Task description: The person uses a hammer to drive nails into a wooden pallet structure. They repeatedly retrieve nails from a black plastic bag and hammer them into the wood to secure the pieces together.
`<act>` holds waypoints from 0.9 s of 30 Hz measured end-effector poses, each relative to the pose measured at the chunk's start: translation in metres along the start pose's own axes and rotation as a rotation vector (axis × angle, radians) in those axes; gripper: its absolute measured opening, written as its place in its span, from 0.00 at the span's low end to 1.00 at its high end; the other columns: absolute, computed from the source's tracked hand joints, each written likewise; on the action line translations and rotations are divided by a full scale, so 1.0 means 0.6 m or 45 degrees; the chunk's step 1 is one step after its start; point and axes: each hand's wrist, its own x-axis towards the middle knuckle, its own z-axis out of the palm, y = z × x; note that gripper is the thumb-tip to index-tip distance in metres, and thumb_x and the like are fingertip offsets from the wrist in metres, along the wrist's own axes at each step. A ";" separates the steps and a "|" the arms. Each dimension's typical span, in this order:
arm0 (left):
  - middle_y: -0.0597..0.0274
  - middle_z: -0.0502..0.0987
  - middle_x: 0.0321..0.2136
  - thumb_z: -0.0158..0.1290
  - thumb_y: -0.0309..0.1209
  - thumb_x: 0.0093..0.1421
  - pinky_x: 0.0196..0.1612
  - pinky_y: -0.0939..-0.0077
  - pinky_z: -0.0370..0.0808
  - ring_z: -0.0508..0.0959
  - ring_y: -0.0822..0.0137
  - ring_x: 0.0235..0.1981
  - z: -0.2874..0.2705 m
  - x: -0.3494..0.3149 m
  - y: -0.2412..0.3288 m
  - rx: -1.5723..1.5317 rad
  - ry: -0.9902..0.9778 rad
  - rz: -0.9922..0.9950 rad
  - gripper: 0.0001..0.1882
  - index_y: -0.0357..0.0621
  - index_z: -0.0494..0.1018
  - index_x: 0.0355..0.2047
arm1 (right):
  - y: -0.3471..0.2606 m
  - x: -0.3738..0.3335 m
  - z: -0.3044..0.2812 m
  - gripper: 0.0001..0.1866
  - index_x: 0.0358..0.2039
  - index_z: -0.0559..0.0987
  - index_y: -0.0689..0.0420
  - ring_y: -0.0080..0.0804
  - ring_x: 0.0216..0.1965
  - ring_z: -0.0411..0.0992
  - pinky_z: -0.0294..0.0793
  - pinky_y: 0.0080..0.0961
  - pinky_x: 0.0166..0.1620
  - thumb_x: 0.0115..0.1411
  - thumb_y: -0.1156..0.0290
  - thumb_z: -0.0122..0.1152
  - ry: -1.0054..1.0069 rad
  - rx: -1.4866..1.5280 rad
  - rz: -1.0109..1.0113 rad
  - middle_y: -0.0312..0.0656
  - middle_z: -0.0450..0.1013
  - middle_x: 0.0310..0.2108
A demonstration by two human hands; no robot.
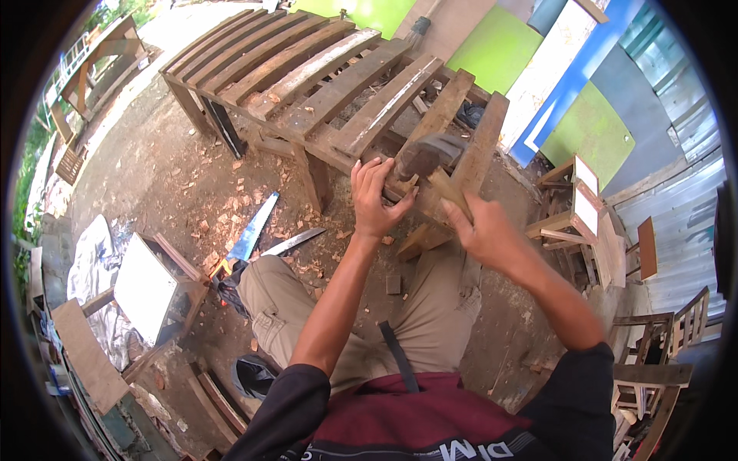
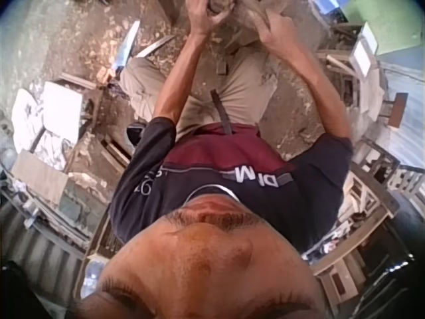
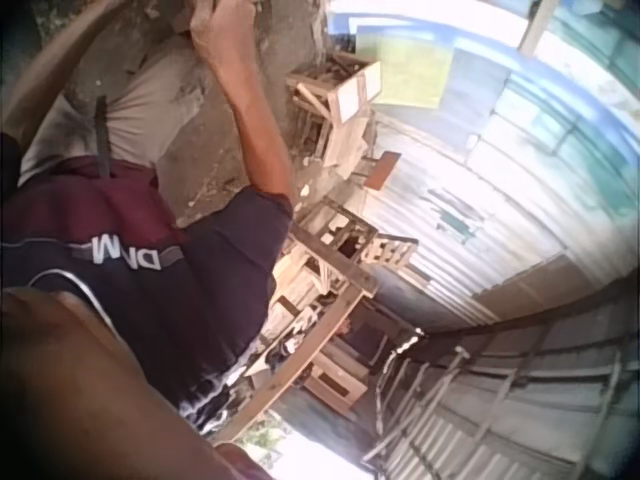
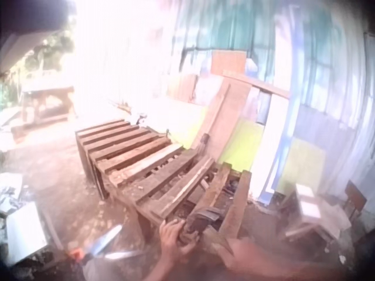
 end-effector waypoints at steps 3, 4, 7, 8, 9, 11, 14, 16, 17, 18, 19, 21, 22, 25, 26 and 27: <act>0.54 0.79 0.46 0.71 0.35 0.45 0.69 0.44 0.57 0.74 0.51 0.57 -0.012 0.000 -0.006 0.017 -0.011 -0.001 0.33 0.40 0.76 0.52 | -0.031 0.003 -0.035 0.25 0.48 0.75 0.66 0.57 0.25 0.76 0.72 0.43 0.31 0.72 0.52 0.52 0.089 0.259 -0.011 0.57 0.74 0.21; 0.54 0.79 0.46 0.71 0.35 0.46 0.69 0.44 0.57 0.74 0.51 0.58 -0.017 0.001 -0.008 0.029 -0.010 0.001 0.33 0.41 0.76 0.52 | -0.046 0.003 -0.043 0.25 0.49 0.75 0.66 0.53 0.25 0.75 0.72 0.42 0.31 0.72 0.52 0.52 0.182 0.327 -0.021 0.57 0.74 0.22; 0.53 0.79 0.47 0.71 0.36 0.46 0.69 0.45 0.57 0.74 0.51 0.58 -0.008 0.007 0.003 0.013 0.010 0.006 0.33 0.41 0.76 0.53 | -0.046 0.004 -0.026 0.26 0.49 0.76 0.66 0.48 0.24 0.74 0.71 0.40 0.31 0.72 0.50 0.52 0.481 0.388 -0.110 0.55 0.73 0.22; 0.53 0.79 0.47 0.71 0.36 0.46 0.69 0.45 0.57 0.74 0.51 0.58 -0.003 0.009 0.010 0.001 0.021 0.013 0.33 0.41 0.76 0.53 | -0.035 0.005 -0.013 0.27 0.48 0.76 0.66 0.47 0.24 0.74 0.71 0.40 0.31 0.72 0.50 0.52 0.586 0.386 -0.155 0.55 0.73 0.22; 0.53 0.79 0.47 0.71 0.37 0.46 0.69 0.45 0.57 0.74 0.51 0.58 -0.002 0.008 0.008 -0.002 0.004 0.008 0.33 0.41 0.76 0.53 | -0.017 0.004 0.004 0.26 0.48 0.76 0.66 0.50 0.24 0.75 0.72 0.41 0.31 0.72 0.50 0.52 0.413 0.271 -0.131 0.55 0.74 0.22; 0.54 0.79 0.47 0.71 0.37 0.46 0.69 0.45 0.57 0.74 0.51 0.58 -0.001 0.006 0.003 -0.003 -0.012 0.007 0.33 0.41 0.76 0.53 | 0.014 -0.001 0.019 0.26 0.49 0.76 0.66 0.55 0.25 0.76 0.72 0.44 0.31 0.73 0.52 0.51 0.073 0.037 -0.098 0.57 0.74 0.22; 0.54 0.79 0.47 0.71 0.38 0.46 0.69 0.44 0.58 0.75 0.51 0.57 -0.017 0.001 -0.009 0.038 -0.011 -0.004 0.33 0.40 0.76 0.52 | -0.042 0.010 -0.041 0.26 0.49 0.76 0.66 0.59 0.26 0.76 0.73 0.46 0.32 0.72 0.51 0.51 0.004 0.149 0.075 0.59 0.75 0.23; 0.53 0.79 0.47 0.71 0.37 0.46 0.68 0.44 0.59 0.75 0.51 0.56 -0.017 0.007 -0.006 0.049 0.002 0.029 0.33 0.40 0.76 0.52 | -0.064 0.002 -0.040 0.25 0.45 0.77 0.66 0.59 0.26 0.74 0.72 0.45 0.33 0.72 0.51 0.53 0.313 0.418 0.011 0.61 0.73 0.23; 0.53 0.79 0.47 0.71 0.36 0.46 0.68 0.45 0.59 0.75 0.51 0.56 -0.019 0.008 -0.004 0.050 0.005 0.035 0.33 0.40 0.76 0.52 | -0.070 -0.001 -0.038 0.25 0.43 0.77 0.66 0.59 0.26 0.73 0.71 0.45 0.33 0.72 0.52 0.53 0.466 0.555 -0.023 0.61 0.73 0.23; 0.53 0.79 0.47 0.71 0.36 0.46 0.68 0.45 0.59 0.75 0.51 0.56 -0.013 0.009 0.006 0.029 0.012 0.033 0.33 0.40 0.75 0.52 | -0.058 -0.005 -0.031 0.25 0.45 0.77 0.66 0.58 0.27 0.74 0.72 0.44 0.34 0.72 0.51 0.53 0.433 0.396 -0.030 0.61 0.74 0.24; 0.53 0.79 0.47 0.72 0.36 0.46 0.68 0.45 0.59 0.75 0.51 0.57 -0.010 0.008 0.007 0.016 -0.004 0.034 0.33 0.40 0.75 0.53 | -0.038 -0.006 -0.011 0.26 0.46 0.77 0.67 0.58 0.28 0.75 0.72 0.44 0.34 0.72 0.51 0.52 0.403 0.251 -0.038 0.60 0.74 0.24; 0.53 0.78 0.47 0.72 0.35 0.46 0.69 0.45 0.58 0.74 0.51 0.57 -0.013 0.008 0.000 0.026 -0.037 0.045 0.33 0.40 0.75 0.53 | -0.023 0.006 -0.001 0.26 0.49 0.76 0.67 0.56 0.28 0.77 0.73 0.43 0.33 0.72 0.51 0.52 0.222 0.123 -0.056 0.60 0.75 0.25; 0.53 0.78 0.47 0.72 0.35 0.46 0.69 0.45 0.58 0.74 0.51 0.58 -0.015 0.001 0.005 0.016 -0.047 0.030 0.33 0.40 0.75 0.53 | -0.020 0.013 -0.007 0.26 0.50 0.75 0.67 0.55 0.27 0.77 0.73 0.43 0.32 0.72 0.51 0.53 0.074 0.118 -0.033 0.60 0.75 0.25; 0.53 0.78 0.48 0.72 0.36 0.46 0.69 0.44 0.57 0.73 0.50 0.59 -0.020 0.006 0.007 0.025 -0.060 0.017 0.34 0.40 0.75 0.53 | -0.021 0.013 -0.010 0.25 0.50 0.72 0.65 0.41 0.24 0.74 0.71 0.38 0.27 0.72 0.52 0.54 0.053 0.265 -0.053 0.51 0.74 0.24; 0.52 0.78 0.49 0.72 0.37 0.47 0.70 0.44 0.56 0.73 0.50 0.59 -0.022 0.010 0.006 0.039 -0.070 0.019 0.34 0.39 0.74 0.54 | -0.024 0.014 -0.010 0.25 0.49 0.70 0.65 0.34 0.22 0.73 0.70 0.36 0.25 0.73 0.52 0.54 0.114 0.340 -0.076 0.45 0.74 0.23; 0.52 0.78 0.50 0.71 0.37 0.47 0.70 0.44 0.56 0.72 0.50 0.59 -0.028 0.012 0.001 0.064 -0.080 0.018 0.35 0.39 0.74 0.54 | -0.041 0.011 -0.015 0.25 0.50 0.70 0.64 0.30 0.20 0.71 0.69 0.33 0.24 0.73 0.51 0.54 0.045 0.594 0.022 0.43 0.72 0.22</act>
